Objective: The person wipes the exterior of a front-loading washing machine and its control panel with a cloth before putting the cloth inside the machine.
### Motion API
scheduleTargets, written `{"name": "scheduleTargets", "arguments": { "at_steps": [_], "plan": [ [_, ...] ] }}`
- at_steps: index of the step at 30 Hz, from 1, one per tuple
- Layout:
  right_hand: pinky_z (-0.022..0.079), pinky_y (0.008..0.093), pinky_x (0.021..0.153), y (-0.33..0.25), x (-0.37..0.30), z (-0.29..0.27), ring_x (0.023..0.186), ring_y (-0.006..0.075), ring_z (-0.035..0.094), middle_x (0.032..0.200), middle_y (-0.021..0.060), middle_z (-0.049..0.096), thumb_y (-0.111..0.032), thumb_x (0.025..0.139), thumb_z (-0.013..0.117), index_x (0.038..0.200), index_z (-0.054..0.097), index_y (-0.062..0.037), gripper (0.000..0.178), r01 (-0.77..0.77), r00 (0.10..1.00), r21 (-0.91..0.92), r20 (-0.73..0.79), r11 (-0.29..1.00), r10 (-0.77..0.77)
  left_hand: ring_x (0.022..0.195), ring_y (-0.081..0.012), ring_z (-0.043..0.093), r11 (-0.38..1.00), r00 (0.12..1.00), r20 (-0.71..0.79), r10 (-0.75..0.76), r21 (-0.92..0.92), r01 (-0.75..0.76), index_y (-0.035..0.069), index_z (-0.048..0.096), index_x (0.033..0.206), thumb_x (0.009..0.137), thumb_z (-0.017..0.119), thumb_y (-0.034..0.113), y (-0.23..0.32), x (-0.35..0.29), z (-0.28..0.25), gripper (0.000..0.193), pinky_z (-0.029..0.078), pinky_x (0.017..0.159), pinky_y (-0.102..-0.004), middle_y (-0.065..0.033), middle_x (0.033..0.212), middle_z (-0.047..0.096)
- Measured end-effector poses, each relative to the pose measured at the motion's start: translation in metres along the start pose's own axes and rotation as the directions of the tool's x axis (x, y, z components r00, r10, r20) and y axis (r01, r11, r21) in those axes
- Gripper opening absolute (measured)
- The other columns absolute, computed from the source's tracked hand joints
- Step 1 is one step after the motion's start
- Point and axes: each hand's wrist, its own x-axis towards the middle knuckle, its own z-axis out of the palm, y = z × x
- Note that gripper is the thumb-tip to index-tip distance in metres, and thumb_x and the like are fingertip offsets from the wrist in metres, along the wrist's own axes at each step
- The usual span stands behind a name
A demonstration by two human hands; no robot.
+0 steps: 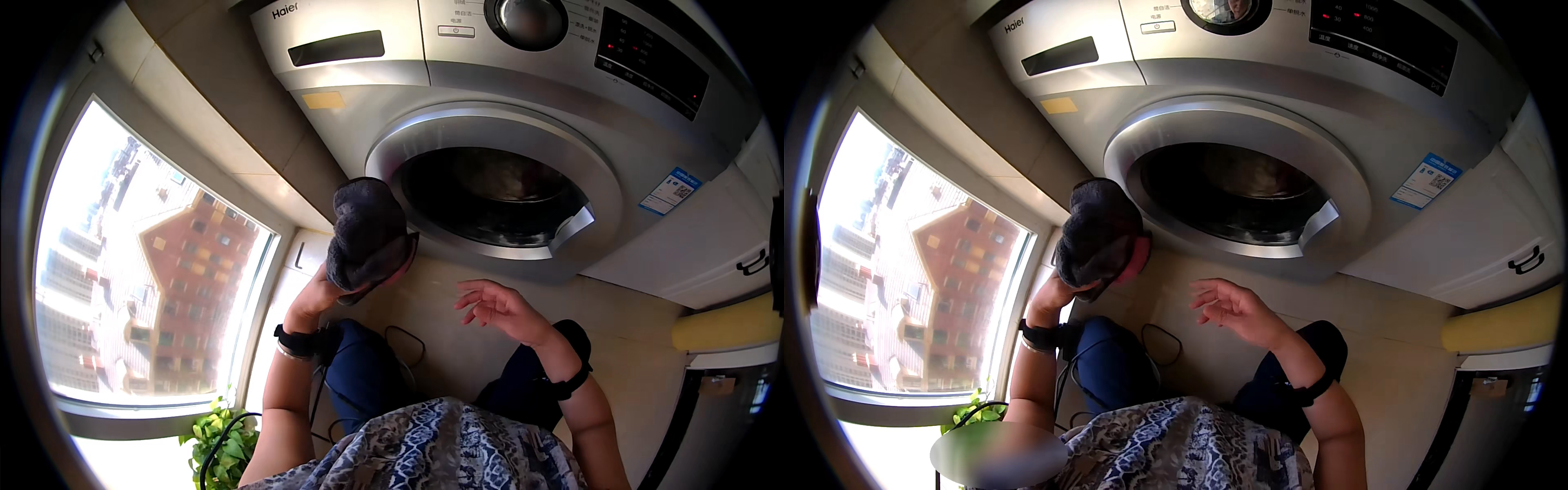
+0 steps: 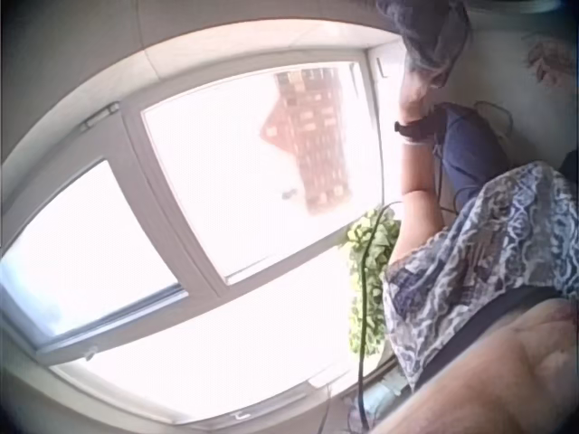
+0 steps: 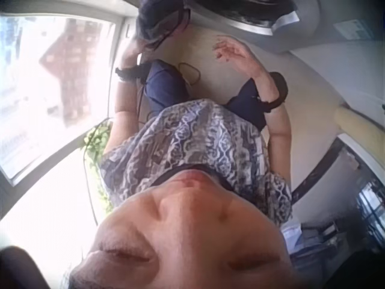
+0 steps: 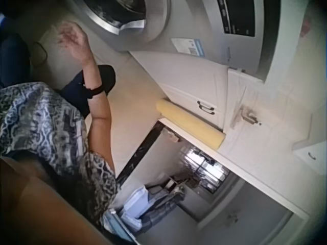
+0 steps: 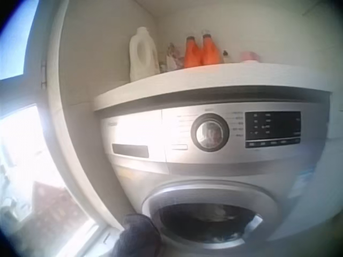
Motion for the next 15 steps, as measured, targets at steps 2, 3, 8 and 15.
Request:
{"name": "scheduleTargets", "arguments": {
  "at_steps": [2, 3, 8, 15],
  "plan": [
    [0.050, 0.0364, 0.087, -0.004, 0.005, 0.005, 0.103, 0.0213, 0.062, 0.129, 0.0121, 0.055, -0.032, 0.094, 0.059, 0.142, 0.038, -0.0088, 0.058, 0.057, 0.996, 0.176, -0.073, 0.983, -0.045, 0.114, -0.0174, 0.050, 0.980, 0.969, 0.224, -0.109, -0.141, 0.143, 0.000, 0.049, 0.131, 0.080, 0.068, -0.001, 0.003, -0.001, 0.025, 0.054, 0.038, 0.100, -0.0297, -0.0084, 0.123, 0.058],
    [0.048, 0.0387, 0.091, -0.001, 0.008, 0.005, 0.109, 0.0227, 0.059, 0.134, 0.0128, 0.050, -0.034, 0.093, 0.060, 0.145, 0.032, -0.0091, 0.064, 0.061, 0.998, 0.431, -0.050, 0.900, -0.044, 0.114, -0.0160, 0.049, 0.997, 0.938, 0.337, -0.078, 0.035, 0.070, 0.001, 0.052, 0.129, 0.081, 0.067, -0.001, 0.003, 0.003, 0.034, 0.050, 0.038, 0.100, -0.0299, -0.0060, 0.121, 0.058],
    [0.043, 0.0376, 0.100, 0.003, 0.018, 0.020, 0.128, 0.0232, 0.044, 0.143, 0.0156, 0.039, -0.020, 0.083, 0.072, 0.149, 0.025, -0.0086, 0.081, 0.185, 0.953, 0.179, -0.273, 0.966, -0.132, 0.122, -0.0161, 0.044, 0.979, 0.889, 0.451, -0.080, -0.134, 0.156, 0.003, 0.038, 0.139, 0.079, 0.073, 0.005, -0.027, 0.002, 0.092, 0.069, 0.032, 0.106, -0.0312, -0.0054, 0.132, 0.050],
    [0.045, 0.0388, 0.088, 0.006, -0.013, 0.046, 0.090, 0.0229, 0.061, 0.096, 0.0081, 0.064, -0.010, 0.075, 0.075, 0.122, 0.062, -0.0121, 0.048, 0.152, 0.815, -0.460, -0.442, 0.875, -0.374, 0.119, -0.0159, 0.049, 0.795, 0.989, 0.136, -0.051, -0.594, 0.123, 0.003, 0.042, 0.138, 0.077, 0.079, 0.029, -0.048, 0.016, 0.102, 0.075, 0.035, 0.105, -0.0311, -0.0055, 0.128, 0.054]
  ]
}}
